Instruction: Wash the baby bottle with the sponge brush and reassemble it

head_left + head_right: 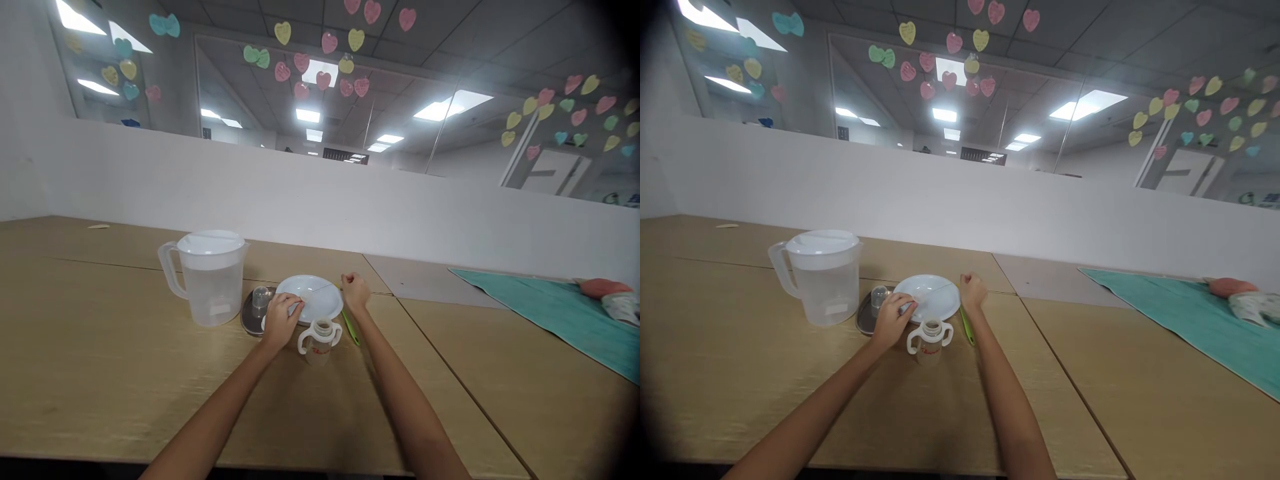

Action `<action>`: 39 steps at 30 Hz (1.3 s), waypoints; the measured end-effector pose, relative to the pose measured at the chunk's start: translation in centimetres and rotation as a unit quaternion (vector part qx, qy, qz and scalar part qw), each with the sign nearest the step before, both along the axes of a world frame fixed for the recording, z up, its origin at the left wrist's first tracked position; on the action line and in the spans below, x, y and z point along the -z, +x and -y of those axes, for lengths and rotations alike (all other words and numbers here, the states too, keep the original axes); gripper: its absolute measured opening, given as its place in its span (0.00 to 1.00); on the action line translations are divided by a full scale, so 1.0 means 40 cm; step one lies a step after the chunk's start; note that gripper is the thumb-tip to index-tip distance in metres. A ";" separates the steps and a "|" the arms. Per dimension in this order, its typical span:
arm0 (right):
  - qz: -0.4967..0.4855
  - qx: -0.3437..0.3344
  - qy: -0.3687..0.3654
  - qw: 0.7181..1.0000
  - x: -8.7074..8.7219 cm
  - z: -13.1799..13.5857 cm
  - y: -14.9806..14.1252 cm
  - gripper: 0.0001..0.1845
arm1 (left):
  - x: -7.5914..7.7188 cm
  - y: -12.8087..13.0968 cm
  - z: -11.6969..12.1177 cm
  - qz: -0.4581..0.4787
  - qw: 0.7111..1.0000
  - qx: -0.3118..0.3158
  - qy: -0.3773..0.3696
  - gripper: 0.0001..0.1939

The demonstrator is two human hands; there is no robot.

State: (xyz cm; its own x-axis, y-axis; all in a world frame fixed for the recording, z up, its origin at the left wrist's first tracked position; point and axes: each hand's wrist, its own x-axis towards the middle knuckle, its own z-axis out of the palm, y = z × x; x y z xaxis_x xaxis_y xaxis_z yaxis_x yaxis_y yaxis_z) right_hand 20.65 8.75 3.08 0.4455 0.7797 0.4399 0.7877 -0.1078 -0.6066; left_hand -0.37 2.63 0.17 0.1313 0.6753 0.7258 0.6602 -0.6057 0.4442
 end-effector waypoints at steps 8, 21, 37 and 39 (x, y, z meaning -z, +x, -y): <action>0.038 -0.195 -0.073 0.977 -0.057 0.017 -0.035 0.13 | -0.007 0.000 0.003 0.045 0.999 0.010 -0.005 0.13; -0.140 -0.557 -0.111 0.811 -0.127 0.104 -0.139 0.16 | -0.041 -0.029 0.020 -0.065 0.996 -0.055 0.019 0.13; 0.163 -0.345 -0.218 0.898 -0.039 0.051 -0.112 0.05 | -0.033 -0.128 0.006 -0.147 0.979 -0.137 0.044 0.11; 0.160 -0.351 -0.225 0.895 -0.028 0.049 -0.113 0.06 | -0.036 -0.132 0.009 -0.156 0.978 -0.136 0.017 0.10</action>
State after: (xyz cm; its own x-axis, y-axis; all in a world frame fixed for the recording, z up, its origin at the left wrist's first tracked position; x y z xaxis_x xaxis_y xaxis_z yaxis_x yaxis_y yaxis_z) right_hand 16.14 6.79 4.20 -0.3154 0.9485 0.0294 0.8826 0.3046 -0.3581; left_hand -5.66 2.26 1.62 0.1696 0.6925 0.7012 0.8989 -0.4004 0.1779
